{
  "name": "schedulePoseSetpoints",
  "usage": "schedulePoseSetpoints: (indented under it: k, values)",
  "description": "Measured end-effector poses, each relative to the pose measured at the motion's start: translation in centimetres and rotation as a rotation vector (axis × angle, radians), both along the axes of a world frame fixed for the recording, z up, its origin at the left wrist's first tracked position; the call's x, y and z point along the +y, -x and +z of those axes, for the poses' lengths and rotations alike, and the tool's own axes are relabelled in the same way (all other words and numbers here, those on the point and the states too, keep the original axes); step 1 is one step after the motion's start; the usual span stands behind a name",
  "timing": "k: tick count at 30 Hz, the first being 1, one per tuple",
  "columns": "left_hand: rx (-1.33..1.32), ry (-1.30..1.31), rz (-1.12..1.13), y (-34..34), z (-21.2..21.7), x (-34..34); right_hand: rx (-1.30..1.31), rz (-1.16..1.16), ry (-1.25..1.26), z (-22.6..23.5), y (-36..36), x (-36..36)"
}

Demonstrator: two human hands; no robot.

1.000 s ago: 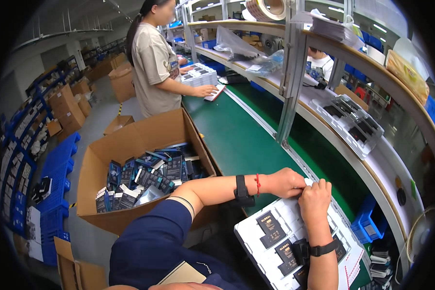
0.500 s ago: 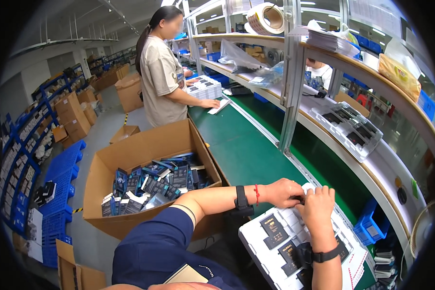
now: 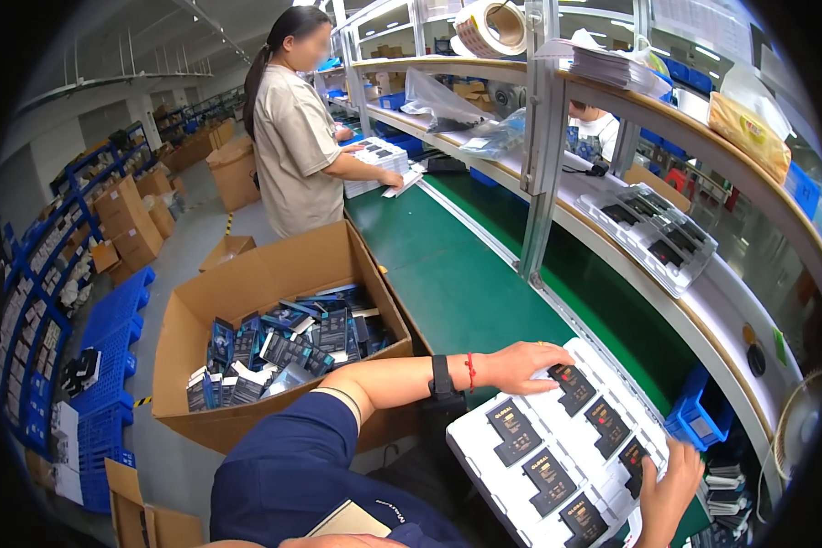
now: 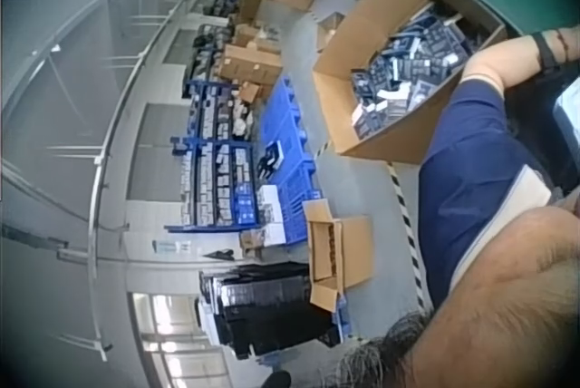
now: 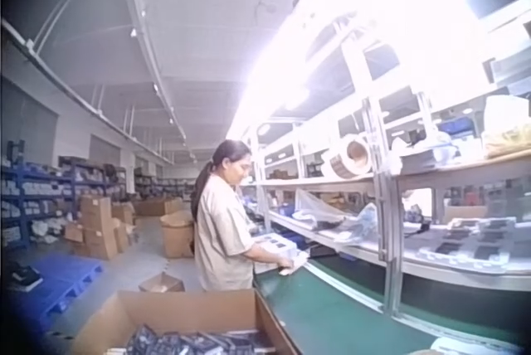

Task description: Applying small labels to electronic components arranged in a tray on an assembly line.

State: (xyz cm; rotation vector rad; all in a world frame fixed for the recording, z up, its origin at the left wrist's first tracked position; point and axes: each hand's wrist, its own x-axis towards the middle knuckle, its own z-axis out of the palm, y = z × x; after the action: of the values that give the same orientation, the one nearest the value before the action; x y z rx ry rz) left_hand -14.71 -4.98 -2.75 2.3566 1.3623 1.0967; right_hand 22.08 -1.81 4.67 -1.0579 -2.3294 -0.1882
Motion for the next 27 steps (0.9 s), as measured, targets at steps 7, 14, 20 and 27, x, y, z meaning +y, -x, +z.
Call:
schedulePoseSetpoints:
  k: [7,14,20,27]
  values:
    - [-0.044,0.017,0.02,0.0,-1.2,0.7,0.129,-0.277,0.34,-6.4,-9.6,-2.3]
    - [-0.043,0.008,0.052,-0.2,-0.1,-0.5,0.507,-0.399,0.257,-11.7,-13.3,-2.1]
    - [-0.093,-0.03,0.029,-0.8,-0.8,0.2,0.471,-0.423,0.192,-10.2,-13.3,-4.3]
    - [-0.006,-0.039,0.094,0.9,0.1,-0.4,0.49,-0.479,0.189,-7.8,-11.9,-2.8]
